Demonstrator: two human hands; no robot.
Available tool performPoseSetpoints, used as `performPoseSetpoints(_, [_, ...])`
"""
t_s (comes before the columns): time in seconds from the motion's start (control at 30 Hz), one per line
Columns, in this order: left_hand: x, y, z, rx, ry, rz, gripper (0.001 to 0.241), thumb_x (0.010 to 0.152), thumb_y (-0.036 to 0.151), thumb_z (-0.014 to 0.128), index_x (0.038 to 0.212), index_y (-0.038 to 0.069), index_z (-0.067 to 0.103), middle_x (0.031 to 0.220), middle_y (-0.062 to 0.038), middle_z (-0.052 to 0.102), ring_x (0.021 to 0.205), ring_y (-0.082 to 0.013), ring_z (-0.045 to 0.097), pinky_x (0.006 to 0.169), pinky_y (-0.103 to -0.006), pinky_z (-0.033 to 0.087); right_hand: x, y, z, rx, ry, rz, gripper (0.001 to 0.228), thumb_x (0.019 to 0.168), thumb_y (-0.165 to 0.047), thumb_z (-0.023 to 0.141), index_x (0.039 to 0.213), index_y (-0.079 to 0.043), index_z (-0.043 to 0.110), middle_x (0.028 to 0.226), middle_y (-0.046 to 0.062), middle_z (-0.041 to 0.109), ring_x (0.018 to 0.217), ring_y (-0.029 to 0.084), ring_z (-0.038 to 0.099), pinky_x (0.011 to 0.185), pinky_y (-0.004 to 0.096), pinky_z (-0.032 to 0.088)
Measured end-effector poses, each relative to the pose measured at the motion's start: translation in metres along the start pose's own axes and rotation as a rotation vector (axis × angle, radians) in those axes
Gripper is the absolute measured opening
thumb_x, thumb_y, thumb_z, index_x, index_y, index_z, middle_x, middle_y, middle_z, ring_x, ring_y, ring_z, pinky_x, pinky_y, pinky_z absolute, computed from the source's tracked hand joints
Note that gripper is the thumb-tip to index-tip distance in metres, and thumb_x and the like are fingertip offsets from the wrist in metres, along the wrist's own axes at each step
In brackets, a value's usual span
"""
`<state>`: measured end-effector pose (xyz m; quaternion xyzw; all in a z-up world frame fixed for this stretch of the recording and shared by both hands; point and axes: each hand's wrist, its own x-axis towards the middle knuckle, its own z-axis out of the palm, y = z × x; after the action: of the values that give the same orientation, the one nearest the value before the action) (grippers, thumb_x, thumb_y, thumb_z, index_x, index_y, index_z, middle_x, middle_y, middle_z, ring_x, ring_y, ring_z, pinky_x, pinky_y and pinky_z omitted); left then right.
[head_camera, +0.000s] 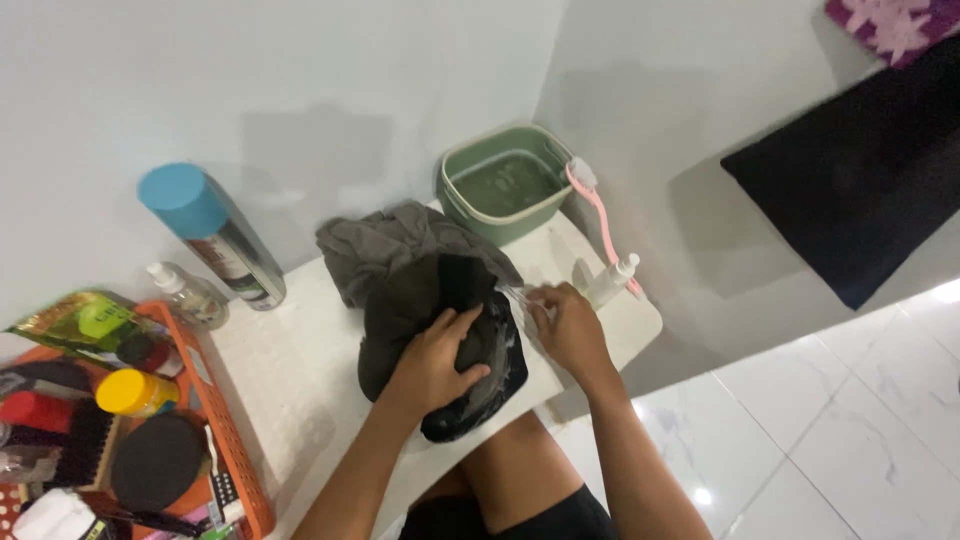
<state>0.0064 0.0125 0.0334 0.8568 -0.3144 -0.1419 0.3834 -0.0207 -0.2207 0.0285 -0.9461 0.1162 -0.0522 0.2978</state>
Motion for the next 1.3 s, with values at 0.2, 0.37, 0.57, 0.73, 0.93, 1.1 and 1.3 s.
performPoseSetpoints(0.2, [-0.003, 0.012, -0.01, 0.007, -0.046, -0.043, 0.075, 0.085, 0.021, 0.078, 0.151, 0.008, 0.044, 0.117, -0.016, 0.06, 0.119, -0.0321, 0.061, 0.095, -0.0455, 0.057, -0.013, -0.035, -0.02, 0.127, 0.207, 0.02, 0.02, 0.095, -0.01, 0.065, 0.111, -0.01, 0.076, 0.093, 0.017, 0.069, 0.076, 0.03, 0.071, 0.067, 0.041, 0.059])
performPoseSetpoints(0.37, [-0.005, 0.014, -0.013, 0.013, -0.044, -0.044, 0.075, 0.085, 0.022, 0.078, 0.151, 0.009, 0.043, 0.119, -0.017, 0.06, 0.121, -0.0323, 0.061, 0.096, -0.0462, 0.057, 0.031, -0.033, 0.005, 0.212, 0.414, -0.1, 0.023, 0.096, -0.001, 0.061, 0.117, -0.004, 0.071, 0.096, 0.02, 0.066, 0.076, 0.033, 0.07, 0.066, 0.042, 0.058])
performPoseSetpoints(0.57, [-0.006, 0.001, -0.008, 0.007, -0.019, -0.012, 0.077, 0.085, 0.022, 0.078, 0.152, 0.009, 0.043, 0.116, -0.017, 0.06, 0.117, -0.0335, 0.062, 0.091, -0.0467, 0.057, 0.038, -0.042, 0.018, 0.139, 0.444, -0.12, 0.025, 0.096, -0.002, 0.063, 0.12, -0.002, 0.065, 0.106, 0.02, 0.064, 0.092, 0.039, 0.071, 0.079, 0.049, 0.058])
performPoseSetpoints(0.73, [-0.002, -0.005, 0.002, 0.007, 0.011, -0.008, 0.077, 0.084, 0.022, 0.079, 0.151, 0.011, 0.044, 0.112, -0.017, 0.06, 0.114, -0.0355, 0.063, 0.087, -0.0472, 0.058, 0.03, -0.054, 0.019, 0.047, 0.453, -0.231, 0.02, 0.092, -0.001, 0.067, 0.111, -0.008, 0.068, 0.106, 0.012, 0.064, 0.098, 0.035, 0.068, 0.087, 0.048, 0.055])
performPoseSetpoints(0.93, [-0.003, 0.004, -0.006, 0.035, -0.025, -0.044, 0.079, 0.086, 0.021, 0.075, 0.155, 0.008, 0.038, 0.125, -0.024, 0.057, 0.12, -0.0391, 0.06, 0.092, -0.0497, 0.056, 0.049, -0.064, 0.025, 0.041, 0.068, -0.187, 0.023, 0.091, 0.001, 0.063, 0.111, -0.004, 0.073, 0.098, 0.02, 0.074, 0.094, 0.041, 0.074, 0.081, 0.052, 0.059])
performPoseSetpoints(1.1, [-0.004, 0.003, -0.004, 0.026, -0.07, -0.121, 0.083, 0.088, 0.024, 0.073, 0.159, 0.011, 0.031, 0.148, -0.031, 0.044, 0.132, -0.0428, 0.053, 0.1, -0.0534, 0.052, 0.067, -0.044, 0.048, -0.069, -0.066, -0.045, 0.027, 0.088, -0.003, 0.058, 0.113, -0.004, 0.07, 0.1, 0.024, 0.074, 0.099, 0.045, 0.073, 0.086, 0.058, 0.057])
performPoseSetpoints(1.3, [-0.008, 0.007, -0.008, 0.051, -0.104, -0.181, 0.077, 0.088, 0.026, 0.074, 0.154, 0.013, 0.038, 0.146, -0.028, 0.049, 0.131, -0.0411, 0.054, 0.103, -0.0512, 0.051, 0.071, -0.043, 0.023, 0.216, 0.113, -0.087, 0.017, 0.098, -0.009, 0.054, 0.104, 0.003, 0.065, 0.084, 0.028, 0.068, 0.081, 0.043, 0.071, 0.07, 0.052, 0.052])
